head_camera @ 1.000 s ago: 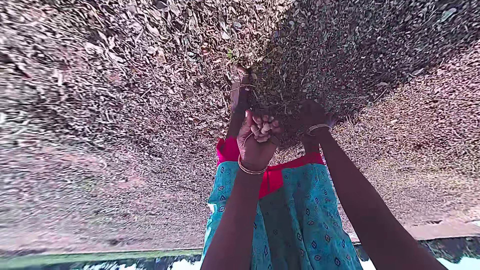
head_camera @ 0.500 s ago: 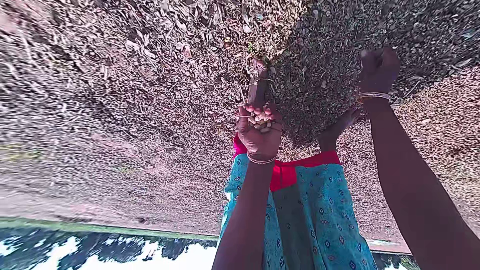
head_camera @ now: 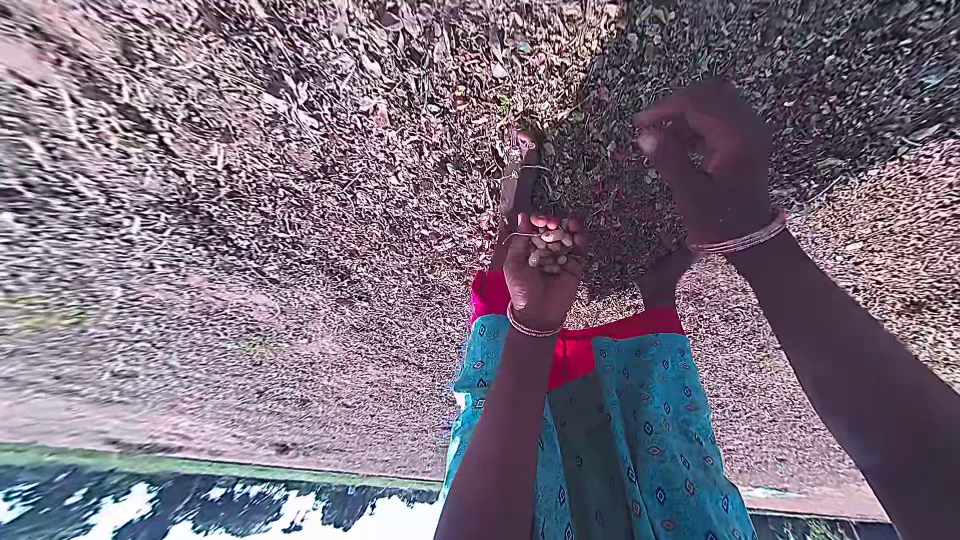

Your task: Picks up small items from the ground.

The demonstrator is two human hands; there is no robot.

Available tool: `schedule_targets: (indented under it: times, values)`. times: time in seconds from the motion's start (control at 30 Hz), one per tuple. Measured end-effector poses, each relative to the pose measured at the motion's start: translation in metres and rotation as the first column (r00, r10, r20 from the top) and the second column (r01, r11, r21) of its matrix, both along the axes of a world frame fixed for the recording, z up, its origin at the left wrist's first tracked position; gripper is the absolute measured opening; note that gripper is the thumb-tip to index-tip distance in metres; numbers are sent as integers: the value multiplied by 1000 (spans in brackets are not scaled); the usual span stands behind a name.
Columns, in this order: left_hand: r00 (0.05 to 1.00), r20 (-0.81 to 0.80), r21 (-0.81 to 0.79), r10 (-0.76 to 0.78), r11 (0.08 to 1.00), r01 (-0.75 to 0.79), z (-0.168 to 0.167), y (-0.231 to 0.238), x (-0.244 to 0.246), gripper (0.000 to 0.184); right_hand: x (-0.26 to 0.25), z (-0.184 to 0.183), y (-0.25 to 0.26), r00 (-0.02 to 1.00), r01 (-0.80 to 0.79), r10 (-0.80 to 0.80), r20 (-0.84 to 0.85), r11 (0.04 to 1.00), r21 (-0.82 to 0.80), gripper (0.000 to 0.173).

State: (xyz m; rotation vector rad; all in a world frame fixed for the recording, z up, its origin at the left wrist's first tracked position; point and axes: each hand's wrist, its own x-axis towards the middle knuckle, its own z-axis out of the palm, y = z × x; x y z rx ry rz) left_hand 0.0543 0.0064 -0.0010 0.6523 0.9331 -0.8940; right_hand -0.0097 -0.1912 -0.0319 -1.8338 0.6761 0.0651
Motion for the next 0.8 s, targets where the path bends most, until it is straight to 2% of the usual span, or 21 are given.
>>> schedule_targets:
  times: [0.07,0.13,0.23,0.27,0.3,0.33,0.4,0.43,0.5,0.57,0.6,0.63,0.67,0.73,0.77,0.8]
  values:
    - [1000,-15,-4,18,1000,-18,0,0,3,48,9,-33,-35,953,46,-63,-296,997,-64,36]
    - [999,-27,-20,31,999,-32,0,1,2,51,22,-69,-64,807,59,-83,-585,996,-60,40]
    - [999,14,-74,40,997,-39,-1,1,4,50,31,-131,-59,650,79,-148,-746,989,-127,56]
    - [999,28,-78,40,996,-37,-1,1,6,50,33,-142,-42,626,57,-117,-771,993,-104,69]
    - [998,30,-71,47,996,-45,-1,1,8,49,33,-148,-19,605,-26,-32,-795,998,-60,81]
    - [998,20,-55,58,997,-57,0,2,8,49,28,-145,8,574,-156,93,-814,988,2,85]
    - [997,18,-33,77,997,-76,-1,3,10,50,8,-127,52,504,-407,351,-790,903,141,75]
    - [995,18,-30,97,995,-96,-1,2,11,50,-6,-117,68,437,-497,483,-759,833,243,69]
    - [993,14,-19,118,993,-118,-1,4,13,50,-31,-88,85,227,-545,694,-683,672,502,55]
    - [992,10,-9,125,992,-125,0,6,15,51,-51,-67,75,18,-555,816,-577,489,673,40]
    - [991,10,-21,130,991,-130,0,7,16,51,-62,-69,63,-42,-568,841,-540,424,705,36]
    - [991,11,-34,135,990,-134,-1,8,17,50,-59,-69,41,-72,-549,841,-536,415,725,38]
    - [990,10,-39,142,989,-142,0,9,17,50,-52,-67,14,-25,-550,801,-598,489,677,39]
    - [989,2,-37,148,988,-148,1,10,16,50,-33,-63,-39,284,-503,564,-776,777,380,35]
    - [989,6,-52,145,988,-144,0,10,15,50,-19,-67,-59,420,-454,427,-801,863,222,34]
    - [990,8,-59,138,989,-138,-1,10,13,50,-5,-73,-74,525,-407,319,-789,908,97,33]
